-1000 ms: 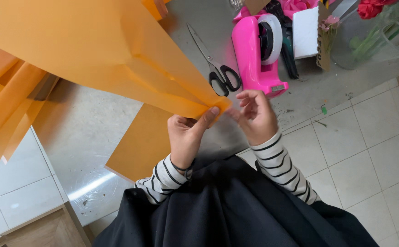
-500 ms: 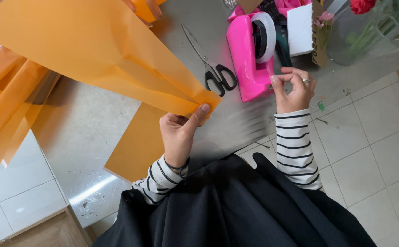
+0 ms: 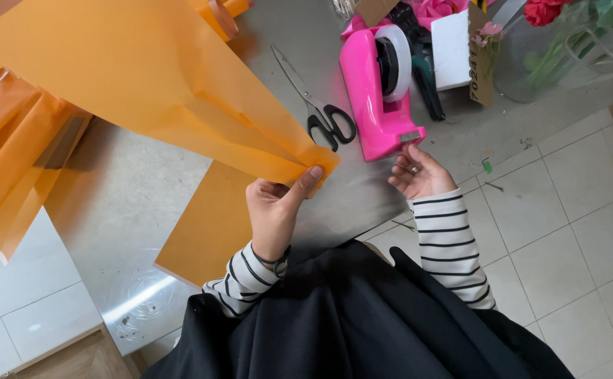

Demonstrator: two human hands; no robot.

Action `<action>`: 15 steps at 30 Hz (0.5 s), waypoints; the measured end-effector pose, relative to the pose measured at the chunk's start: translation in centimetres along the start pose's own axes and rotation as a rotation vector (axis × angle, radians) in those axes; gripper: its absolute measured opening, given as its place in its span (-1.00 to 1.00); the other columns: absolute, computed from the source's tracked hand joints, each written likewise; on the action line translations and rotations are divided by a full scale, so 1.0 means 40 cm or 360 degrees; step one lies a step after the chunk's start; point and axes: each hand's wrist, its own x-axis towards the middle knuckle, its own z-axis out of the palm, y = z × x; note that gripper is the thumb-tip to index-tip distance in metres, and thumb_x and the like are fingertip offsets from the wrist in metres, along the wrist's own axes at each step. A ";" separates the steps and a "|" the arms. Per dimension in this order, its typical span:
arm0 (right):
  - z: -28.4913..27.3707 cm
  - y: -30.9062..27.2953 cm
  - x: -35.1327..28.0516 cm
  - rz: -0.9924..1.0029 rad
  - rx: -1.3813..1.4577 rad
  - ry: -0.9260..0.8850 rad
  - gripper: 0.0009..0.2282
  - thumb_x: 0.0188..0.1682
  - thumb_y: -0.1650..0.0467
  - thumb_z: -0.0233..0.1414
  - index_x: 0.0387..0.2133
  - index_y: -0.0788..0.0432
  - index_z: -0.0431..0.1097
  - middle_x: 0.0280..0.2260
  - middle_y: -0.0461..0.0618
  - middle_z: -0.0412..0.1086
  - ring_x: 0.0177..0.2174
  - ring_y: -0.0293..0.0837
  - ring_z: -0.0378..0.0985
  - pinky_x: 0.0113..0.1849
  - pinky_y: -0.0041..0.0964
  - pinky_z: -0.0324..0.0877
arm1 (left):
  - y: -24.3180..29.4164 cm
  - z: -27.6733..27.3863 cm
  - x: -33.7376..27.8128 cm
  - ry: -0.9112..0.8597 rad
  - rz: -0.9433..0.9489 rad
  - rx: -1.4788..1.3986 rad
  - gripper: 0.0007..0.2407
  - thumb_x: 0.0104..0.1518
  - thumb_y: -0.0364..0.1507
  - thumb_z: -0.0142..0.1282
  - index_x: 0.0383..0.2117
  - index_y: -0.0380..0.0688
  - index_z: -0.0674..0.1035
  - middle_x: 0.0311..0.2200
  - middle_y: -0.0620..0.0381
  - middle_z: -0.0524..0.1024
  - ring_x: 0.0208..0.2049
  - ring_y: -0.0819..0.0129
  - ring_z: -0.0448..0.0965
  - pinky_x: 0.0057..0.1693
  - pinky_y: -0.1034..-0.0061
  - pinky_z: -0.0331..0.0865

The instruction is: The person wraps a small floral bouquet featuring a plush toy in orange paper, using a tape dispenser to secure the wrap and scissors to cut the paper into shape.

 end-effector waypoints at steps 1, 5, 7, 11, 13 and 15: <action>-0.008 0.018 0.013 0.0000 -0.0003 0.0000 -0.79 0.05 0.26 0.23 -0.17 0.11 0.59 -0.31 -0.01 0.60 -0.32 -0.10 0.70 -0.19 -0.17 0.67 | -0.002 0.005 -0.001 0.0002 0.0000 -0.0002 -0.89 0.10 -0.51 0.44 -0.44 -0.28 0.71 -0.62 0.10 0.55 -0.54 0.56 0.46 -0.34 0.66 0.46; -0.001 0.117 -0.011 -0.0007 -0.0306 -0.0303 -0.87 0.01 0.48 0.16 -0.28 0.38 0.55 -0.37 0.19 0.59 -0.35 0.02 0.72 -0.25 -0.08 0.68 | -0.001 0.023 -0.007 -0.0003 0.0013 -0.0023 -0.90 0.10 -0.52 0.43 -0.43 -0.29 0.71 -0.61 0.14 0.53 -0.50 0.60 0.42 -0.33 0.67 0.44; 0.044 0.112 -0.081 -0.0109 -0.0541 -0.0467 -0.85 0.02 0.52 0.15 -0.24 0.46 0.52 -0.37 0.29 0.58 -0.36 0.06 0.72 -0.28 -0.07 0.69 | -0.001 0.033 -0.010 0.0018 0.0002 -0.0018 -0.91 0.10 -0.52 0.43 -0.42 -0.29 0.72 -0.61 0.16 0.52 -0.49 0.62 0.42 -0.33 0.67 0.43; 0.179 -0.039 -0.247 -0.1016 -0.0945 -0.0794 -0.61 0.06 0.56 0.11 0.13 0.46 0.19 -0.41 0.26 0.51 -0.46 -0.02 0.65 -0.32 -0.14 0.69 | 0.008 0.072 -0.023 0.0077 0.0013 -0.0024 -0.90 0.08 -0.51 0.45 -0.43 -0.27 0.72 -0.61 0.15 0.55 -0.48 0.62 0.44 -0.32 0.68 0.44; 0.232 -0.083 -0.287 -0.1270 -0.1068 -0.1012 -0.33 0.06 0.60 0.06 0.43 0.41 -0.12 -0.39 0.19 0.46 -0.45 -0.10 0.60 -0.28 -0.19 0.68 | -0.002 0.088 -0.030 0.0109 0.0030 -0.0036 -0.90 0.08 -0.51 0.45 -0.43 -0.27 0.71 -0.60 0.15 0.56 -0.49 0.62 0.46 -0.31 0.67 0.46; 0.261 -0.087 -0.293 -0.1440 -0.1205 -0.1152 -0.23 0.06 0.63 0.08 0.47 0.35 -0.31 -0.41 0.16 0.43 -0.45 -0.13 0.52 -0.23 -0.17 0.63 | -0.039 0.091 -0.039 0.0096 0.0068 -0.0006 -0.89 0.08 -0.49 0.46 -0.41 -0.26 0.72 -0.60 0.16 0.56 -0.47 0.65 0.45 -0.31 0.69 0.45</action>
